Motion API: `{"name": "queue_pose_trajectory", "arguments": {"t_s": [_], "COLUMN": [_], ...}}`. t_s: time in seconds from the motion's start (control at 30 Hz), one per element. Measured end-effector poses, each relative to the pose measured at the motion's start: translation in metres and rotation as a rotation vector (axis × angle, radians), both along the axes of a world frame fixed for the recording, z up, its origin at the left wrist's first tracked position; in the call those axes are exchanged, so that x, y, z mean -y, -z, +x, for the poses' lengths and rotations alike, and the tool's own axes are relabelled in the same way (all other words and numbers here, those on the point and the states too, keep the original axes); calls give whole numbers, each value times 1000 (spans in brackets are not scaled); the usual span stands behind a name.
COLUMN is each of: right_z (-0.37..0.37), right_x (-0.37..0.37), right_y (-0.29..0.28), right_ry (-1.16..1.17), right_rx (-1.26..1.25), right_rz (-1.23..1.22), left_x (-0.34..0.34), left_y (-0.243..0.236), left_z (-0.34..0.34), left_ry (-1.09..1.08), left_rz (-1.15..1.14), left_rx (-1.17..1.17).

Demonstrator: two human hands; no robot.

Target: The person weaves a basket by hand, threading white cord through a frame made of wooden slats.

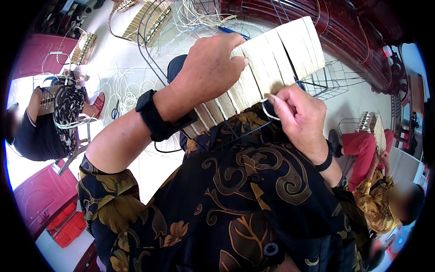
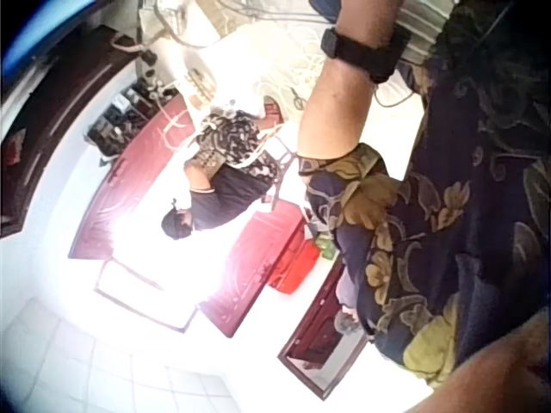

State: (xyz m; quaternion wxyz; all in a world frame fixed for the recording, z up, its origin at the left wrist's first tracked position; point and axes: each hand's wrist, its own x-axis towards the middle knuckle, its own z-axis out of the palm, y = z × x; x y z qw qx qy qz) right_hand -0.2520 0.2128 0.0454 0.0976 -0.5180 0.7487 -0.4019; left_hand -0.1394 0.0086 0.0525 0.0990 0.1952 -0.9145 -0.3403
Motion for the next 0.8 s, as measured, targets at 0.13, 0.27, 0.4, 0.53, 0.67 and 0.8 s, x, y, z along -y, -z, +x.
{"name": "queue_pose_trajectory", "arguments": {"t_s": [0.13,0.27,0.4,0.53,0.67,0.8], "right_z": [-11,-15,-14,-16,-16,-18], "right_x": [-14,-21,-23,-25,-25,-18], "right_y": [4,9,12,13,17,15], "right_ry": [-185,-236,-241,-250,-227,-189], "right_rx": [-146,-193,-223,-241,-208,-206], "right_rz": [-29,-62,-76,-70,-92,-168], "left_x": [-1,-3,-6,-17,-29,-34], "left_y": [5,3,-1,-4,-7,0], "left_z": [-1,-4,-6,-3,3,4], "left_ry": [-25,-38,-33,133,210,212], "left_rz": [90,105,113,-80,-349,-363], "left_rx": [-48,-48,-47,-165,-5,1]}}
